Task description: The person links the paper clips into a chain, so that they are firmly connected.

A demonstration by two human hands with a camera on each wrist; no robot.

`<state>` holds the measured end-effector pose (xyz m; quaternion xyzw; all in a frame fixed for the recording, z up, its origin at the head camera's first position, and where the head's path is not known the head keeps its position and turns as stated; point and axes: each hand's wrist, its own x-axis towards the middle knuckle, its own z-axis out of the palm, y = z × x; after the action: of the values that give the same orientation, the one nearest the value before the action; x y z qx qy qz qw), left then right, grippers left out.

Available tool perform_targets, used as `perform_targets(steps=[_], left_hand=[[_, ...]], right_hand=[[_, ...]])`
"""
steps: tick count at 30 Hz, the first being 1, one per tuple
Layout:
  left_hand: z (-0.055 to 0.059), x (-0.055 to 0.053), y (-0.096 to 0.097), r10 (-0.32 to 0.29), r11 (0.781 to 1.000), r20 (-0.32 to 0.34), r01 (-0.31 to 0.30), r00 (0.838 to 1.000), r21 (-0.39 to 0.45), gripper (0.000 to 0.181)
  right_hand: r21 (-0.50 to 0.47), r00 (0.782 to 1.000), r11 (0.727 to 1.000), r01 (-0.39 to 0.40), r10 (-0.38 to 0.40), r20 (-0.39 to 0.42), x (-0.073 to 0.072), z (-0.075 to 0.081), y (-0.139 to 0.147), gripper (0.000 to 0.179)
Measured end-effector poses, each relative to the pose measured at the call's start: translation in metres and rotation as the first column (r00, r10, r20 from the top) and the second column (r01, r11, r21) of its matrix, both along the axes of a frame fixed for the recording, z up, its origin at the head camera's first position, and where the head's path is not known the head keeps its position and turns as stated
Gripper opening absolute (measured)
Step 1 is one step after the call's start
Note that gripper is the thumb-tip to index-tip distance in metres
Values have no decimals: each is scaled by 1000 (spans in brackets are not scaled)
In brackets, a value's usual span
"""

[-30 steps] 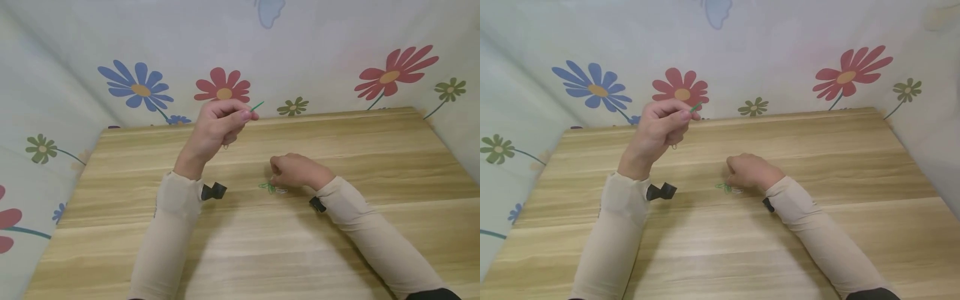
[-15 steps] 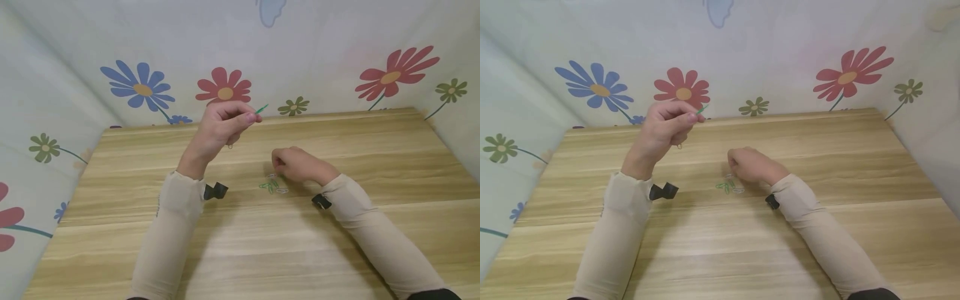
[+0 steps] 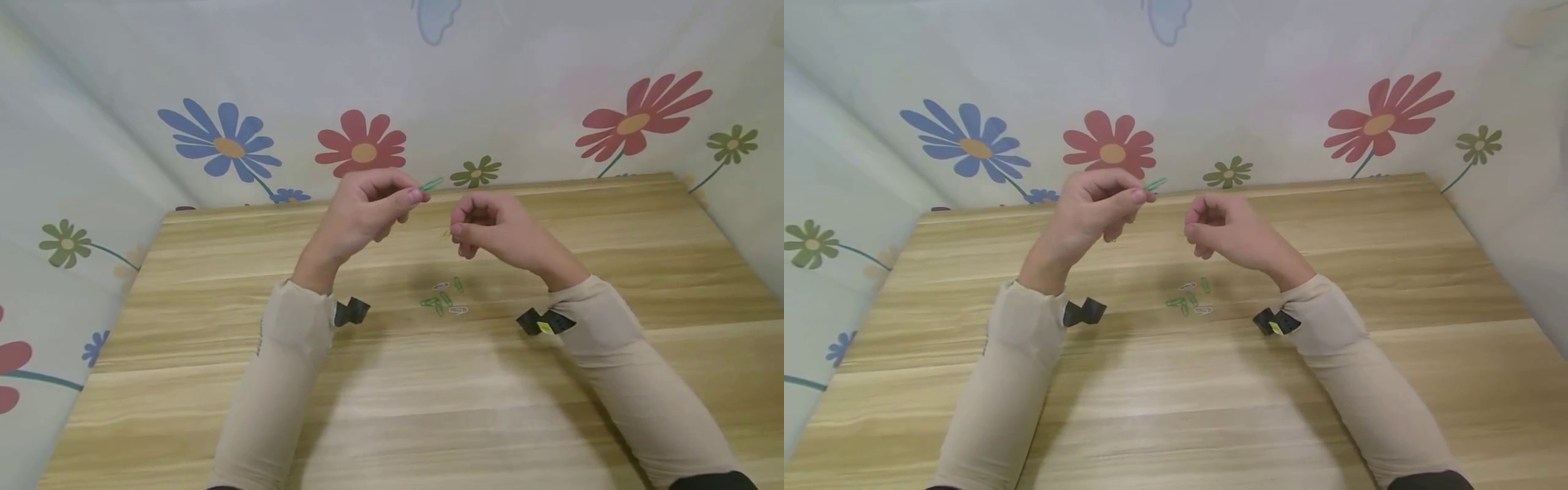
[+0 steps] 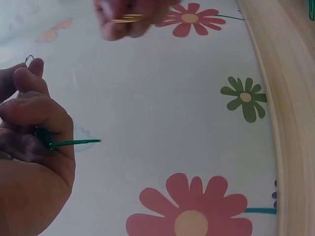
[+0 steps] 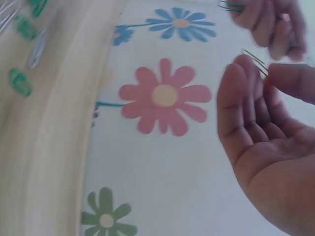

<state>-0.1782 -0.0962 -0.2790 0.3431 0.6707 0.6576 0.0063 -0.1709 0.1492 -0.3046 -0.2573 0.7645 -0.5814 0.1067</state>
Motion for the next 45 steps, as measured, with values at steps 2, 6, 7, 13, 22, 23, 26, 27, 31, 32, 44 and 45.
perform_targets(steps=[2, 6, 7, 13, 22, 23, 26, 27, 31, 32, 44, 45], left_hand=[[0, 1, 3, 52, 998, -65, -54, 997, -41, 11], [-1, 3, 10, 142, 970, -333, -198, 932, -139, 8], [0, 3, 11, 149, 963, -401, -224, 904, -148, 7], [-2, 4, 18, 140, 947, -571, -277, 809, -161, 5], [-5, 3, 21, 97, 950, -599, -254, 795, -184, 8], [-5, 3, 21, 97, 948, -598, -258, 795, -189, 9], [-5, 2, 22, 99, 941, -593, -269, 799, -205, 10], [-5, 2, 22, 100, 939, -590, -271, 802, -210, 10], [-5, 3, 23, 98, 938, -586, -270, 805, -215, 10], [-6, 3, 24, 96, 939, -587, -269, 804, -214, 10], [-9, 1, 24, 75, 923, -495, -248, 866, -295, 10], [-10, 1, 25, 66, 922, -457, -229, 887, -313, 11]], right_hand=[[-105, 1000, 994, 7, -9, -19, 4, 5, 2, 11], [-289, 998, 957, 2, -22, -65, 9, 13, 4, 12], [-324, 997, 946, -1, -26, -78, 10, 15, 5, 11], [-405, 989, 914, 14, -72, -129, 12, 20, 5, 1], [-432, 980, 900, 50, -128, -154, 15, 23, 3, 3], [-438, 979, 898, 49, -129, -156, 15, 24, 3, 5], [-447, 979, 893, 47, -130, -156, 15, 26, 3, 7], [-447, 980, 893, 46, -128, -155, 16, 26, 3, 6], [-441, 982, 896, 50, -124, -139, 16, 26, 3, 6], [-439, 983, 897, 52, -123, -136, 16, 26, 3, 6], [-494, 980, 864, 96, -170, -107, 21, 35, 8, 3], [-490, 979, 866, 97, -172, -111, 21, 35, 8, 4]])
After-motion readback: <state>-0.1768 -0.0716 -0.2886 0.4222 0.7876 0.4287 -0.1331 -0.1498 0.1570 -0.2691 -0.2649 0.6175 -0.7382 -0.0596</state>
